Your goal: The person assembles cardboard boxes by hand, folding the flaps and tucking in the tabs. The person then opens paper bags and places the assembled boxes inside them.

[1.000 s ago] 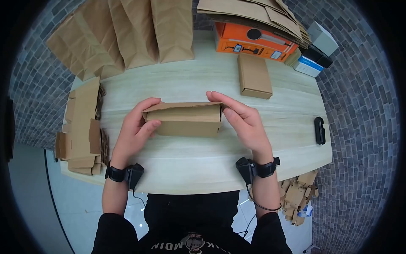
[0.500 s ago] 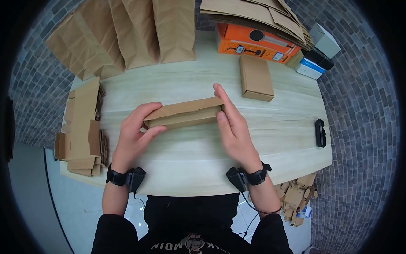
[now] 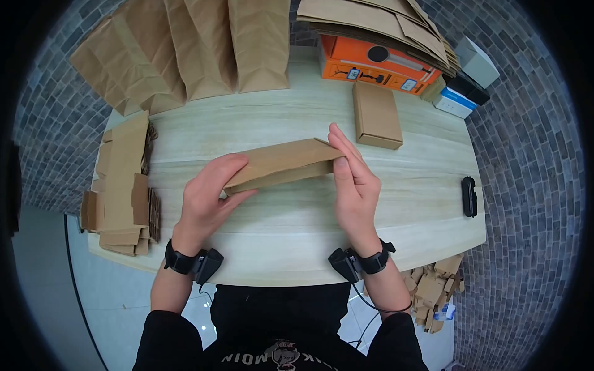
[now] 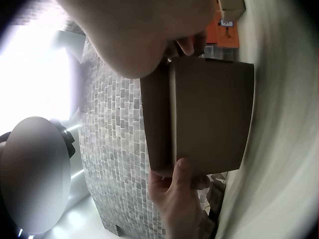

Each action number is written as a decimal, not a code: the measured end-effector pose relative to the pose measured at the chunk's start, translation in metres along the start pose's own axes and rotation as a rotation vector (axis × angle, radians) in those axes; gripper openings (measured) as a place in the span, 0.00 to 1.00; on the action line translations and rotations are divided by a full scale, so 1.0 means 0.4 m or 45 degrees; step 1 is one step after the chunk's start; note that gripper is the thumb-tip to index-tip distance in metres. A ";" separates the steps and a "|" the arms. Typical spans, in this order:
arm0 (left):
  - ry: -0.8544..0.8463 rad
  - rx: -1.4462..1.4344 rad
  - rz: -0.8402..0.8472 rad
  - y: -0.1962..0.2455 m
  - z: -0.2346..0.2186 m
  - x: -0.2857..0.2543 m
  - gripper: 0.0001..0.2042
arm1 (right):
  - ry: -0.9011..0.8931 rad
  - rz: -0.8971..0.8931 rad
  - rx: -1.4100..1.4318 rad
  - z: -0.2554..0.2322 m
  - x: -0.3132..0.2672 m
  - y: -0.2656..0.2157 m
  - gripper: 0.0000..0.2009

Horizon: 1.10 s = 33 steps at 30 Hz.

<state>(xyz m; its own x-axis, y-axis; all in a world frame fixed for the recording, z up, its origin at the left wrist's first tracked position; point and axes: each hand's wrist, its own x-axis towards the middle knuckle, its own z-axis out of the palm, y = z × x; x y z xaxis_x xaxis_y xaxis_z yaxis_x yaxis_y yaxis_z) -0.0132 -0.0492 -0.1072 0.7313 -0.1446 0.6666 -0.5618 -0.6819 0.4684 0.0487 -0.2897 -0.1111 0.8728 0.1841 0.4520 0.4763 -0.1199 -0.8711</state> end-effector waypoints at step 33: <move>-0.180 -1.056 -0.846 -0.067 -0.059 -0.018 0.20 | -0.249 0.379 0.454 -0.028 0.037 0.041 0.15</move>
<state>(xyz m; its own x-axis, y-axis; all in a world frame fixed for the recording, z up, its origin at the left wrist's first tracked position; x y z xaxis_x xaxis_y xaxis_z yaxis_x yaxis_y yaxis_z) -0.0125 -0.0131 -0.1108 0.9956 -0.0413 0.0846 -0.0830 0.0376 0.9958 0.0707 -0.2998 -0.1163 0.9128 0.3762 0.1588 0.1136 0.1396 -0.9837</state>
